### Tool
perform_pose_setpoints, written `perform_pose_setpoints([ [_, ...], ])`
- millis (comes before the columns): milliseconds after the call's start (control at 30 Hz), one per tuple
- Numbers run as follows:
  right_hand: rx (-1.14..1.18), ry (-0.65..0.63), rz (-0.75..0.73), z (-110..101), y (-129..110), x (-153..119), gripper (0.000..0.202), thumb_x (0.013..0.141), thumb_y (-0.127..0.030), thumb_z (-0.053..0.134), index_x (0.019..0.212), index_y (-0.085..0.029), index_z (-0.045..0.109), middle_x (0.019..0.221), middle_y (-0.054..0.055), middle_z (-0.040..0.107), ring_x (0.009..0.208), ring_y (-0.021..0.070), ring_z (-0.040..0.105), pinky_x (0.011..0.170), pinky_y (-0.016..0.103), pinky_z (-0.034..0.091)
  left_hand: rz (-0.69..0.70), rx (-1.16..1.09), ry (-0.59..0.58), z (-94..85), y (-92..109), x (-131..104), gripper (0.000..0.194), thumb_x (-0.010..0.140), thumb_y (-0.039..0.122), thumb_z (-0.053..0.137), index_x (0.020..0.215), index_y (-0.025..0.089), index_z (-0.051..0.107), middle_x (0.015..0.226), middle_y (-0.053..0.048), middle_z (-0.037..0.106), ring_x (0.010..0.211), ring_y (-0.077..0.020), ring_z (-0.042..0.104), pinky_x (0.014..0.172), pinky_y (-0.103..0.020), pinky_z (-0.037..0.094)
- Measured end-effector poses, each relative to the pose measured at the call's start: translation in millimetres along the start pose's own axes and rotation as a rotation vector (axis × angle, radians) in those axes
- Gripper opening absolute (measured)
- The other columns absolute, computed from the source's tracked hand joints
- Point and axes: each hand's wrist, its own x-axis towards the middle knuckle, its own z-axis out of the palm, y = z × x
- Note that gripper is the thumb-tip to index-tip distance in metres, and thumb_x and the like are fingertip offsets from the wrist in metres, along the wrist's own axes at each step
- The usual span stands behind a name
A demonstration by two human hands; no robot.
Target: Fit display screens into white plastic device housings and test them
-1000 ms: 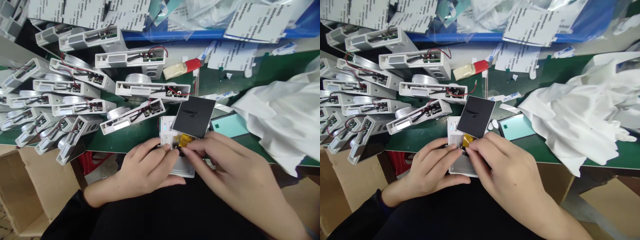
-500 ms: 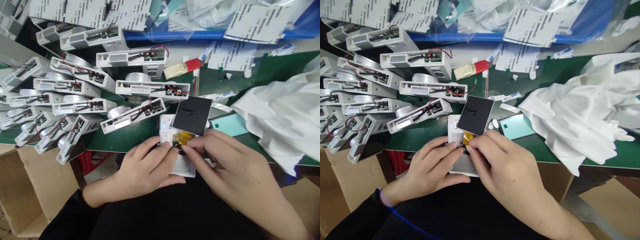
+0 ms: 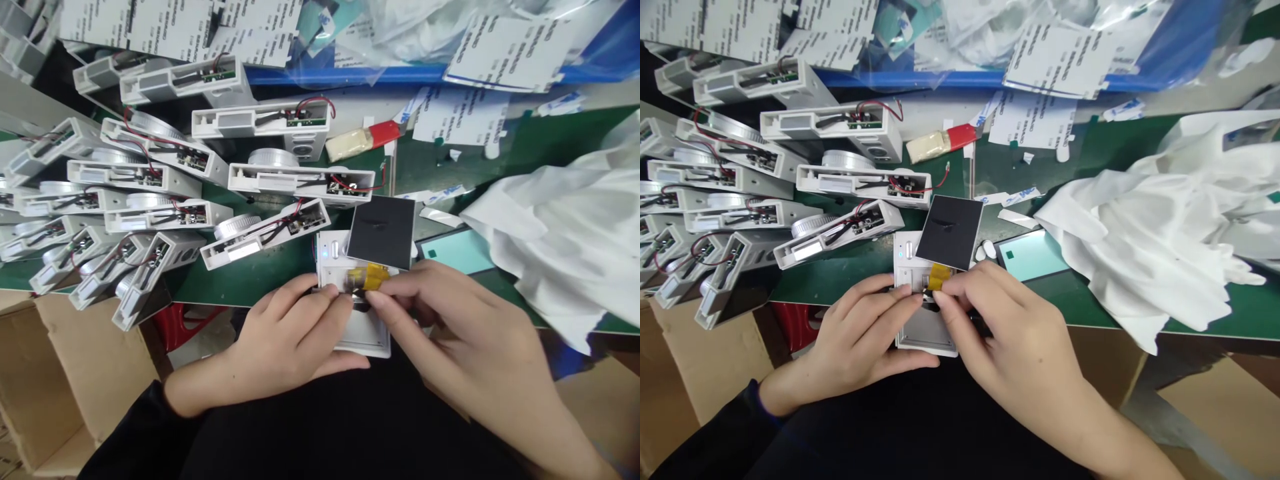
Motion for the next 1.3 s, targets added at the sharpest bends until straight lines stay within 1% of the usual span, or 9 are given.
perform_pose_setpoints([
  [133, -0.038, 0.02, 0.013, 2.8, 2.3, -2.2, 0.011, 0.101, -0.013, 0.062, 0.093, -0.019, 0.06, 0.077, -0.001, 0.062, 0.063, 0.0094, 0.059, 0.057, 0.022, 0.046, 0.006, 0.007, -0.016, -1.0, 1.3, 0.0, 0.055, 0.099, 0.061, 0.061, 0.117, 0.01, 0.071, 0.097, -0.006, 0.079, 0.102, -0.0245, 0.076, 0.087, -0.033, 0.065],
  [267, -0.153, 0.014, -0.02, 1.7, 1.8, -1.9, 0.01, 0.103, -0.016, 0.059, 0.093, -0.019, 0.06, 0.079, 0.001, 0.064, 0.066, 0.0148, 0.064, 0.057, 0.028, 0.047, 0.009, 0.023, -0.006, -1.3, 2.3, 0.2, 0.052, 0.101, 0.06, 0.059, 0.113, 0.011, 0.071, 0.097, -0.006, 0.079, 0.102, -0.0246, 0.075, 0.086, -0.033, 0.065],
  [367, -0.178, -0.008, -0.046, -0.4, 1.7, -0.5, 0.011, 0.103, -0.014, 0.059, 0.092, -0.019, 0.061, 0.079, 0.001, 0.064, 0.066, 0.015, 0.064, 0.058, 0.028, 0.048, 0.01, 0.033, -0.005, -1.5, 2.6, 1.4, 0.047, 0.103, 0.058, 0.057, 0.112, 0.014, 0.071, 0.096, -0.005, 0.078, 0.103, -0.0239, 0.074, 0.083, -0.032, 0.064],
  [567, -0.1, -0.005, -0.052, -1.4, 4.0, -0.5, 0.009, 0.102, -0.012, 0.059, 0.098, -0.018, 0.062, 0.083, 0.0, 0.063, 0.072, 0.0128, 0.063, 0.065, 0.025, 0.048, -0.01, 0.041, -0.019, -2.5, 4.3, 3.9, 0.044, 0.106, 0.056, 0.052, 0.113, 0.016, 0.071, 0.094, -0.003, 0.077, 0.1, -0.0221, 0.073, 0.076, -0.031, 0.061],
  [700, -0.065, -0.011, -0.048, 0.3, 3.2, -0.6, 0.009, 0.103, -0.012, 0.059, 0.098, -0.019, 0.063, 0.084, -0.001, 0.062, 0.072, 0.0108, 0.063, 0.066, 0.022, 0.047, -0.041, 0.02, -0.073, -4.4, 6.0, 4.8, 0.043, 0.107, 0.055, 0.051, 0.112, 0.017, 0.071, 0.095, -0.004, 0.074, 0.104, -0.0224, 0.071, 0.079, -0.032, 0.059],
  [833, -0.06, -0.019, -0.035, 0.7, 2.2, 0.1, 0.008, 0.102, -0.012, 0.06, 0.098, -0.018, 0.063, 0.085, 0.0, 0.063, 0.074, 0.0113, 0.064, 0.067, 0.023, 0.048, -0.05, 0.005, -0.093, -5.1, 7.5, 5.4, 0.039, 0.105, 0.053, 0.054, 0.11, 0.019, 0.071, 0.095, -0.004, 0.072, 0.105, -0.0232, 0.068, 0.081, -0.032, 0.059],
  [1100, -0.006, 0.018, -0.002, 4.7, 6.7, -0.4, 0.008, 0.103, -0.013, 0.061, 0.097, -0.018, 0.063, 0.085, 0.0, 0.063, 0.071, 0.01, 0.061, 0.066, 0.023, 0.048, -0.026, 0.033, -0.044, -6.3, 8.6, 3.7, 0.035, 0.104, 0.052, 0.058, 0.111, 0.021, 0.072, 0.099, -0.004, 0.073, 0.106, -0.0238, 0.069, 0.081, -0.032, 0.06],
  [1200, 0.018, 0.054, 0.009, 7.1, 8.1, -2.6, 0.008, 0.102, -0.012, 0.062, 0.097, -0.018, 0.062, 0.084, 0.0, 0.062, 0.071, 0.0097, 0.061, 0.066, 0.022, 0.048, -0.024, 0.049, -0.052, -6.3, 8.9, 3.1, 0.038, 0.104, 0.053, 0.057, 0.113, 0.02, 0.072, 0.098, -0.004, 0.073, 0.106, -0.0242, 0.07, 0.081, -0.032, 0.061],
  [1300, 0.045, 0.055, 0.002, 7.7, 8.8, -3.3, 0.008, 0.101, -0.01, 0.063, 0.098, -0.017, 0.063, 0.085, 0.001, 0.063, 0.073, 0.0095, 0.061, 0.068, 0.021, 0.048, -0.03, 0.055, -0.064, -6.0, 9.3, 3.1, 0.04, 0.104, 0.054, 0.055, 0.112, 0.019, 0.072, 0.097, -0.004, 0.073, 0.106, -0.0246, 0.07, 0.078, -0.033, 0.061],
])
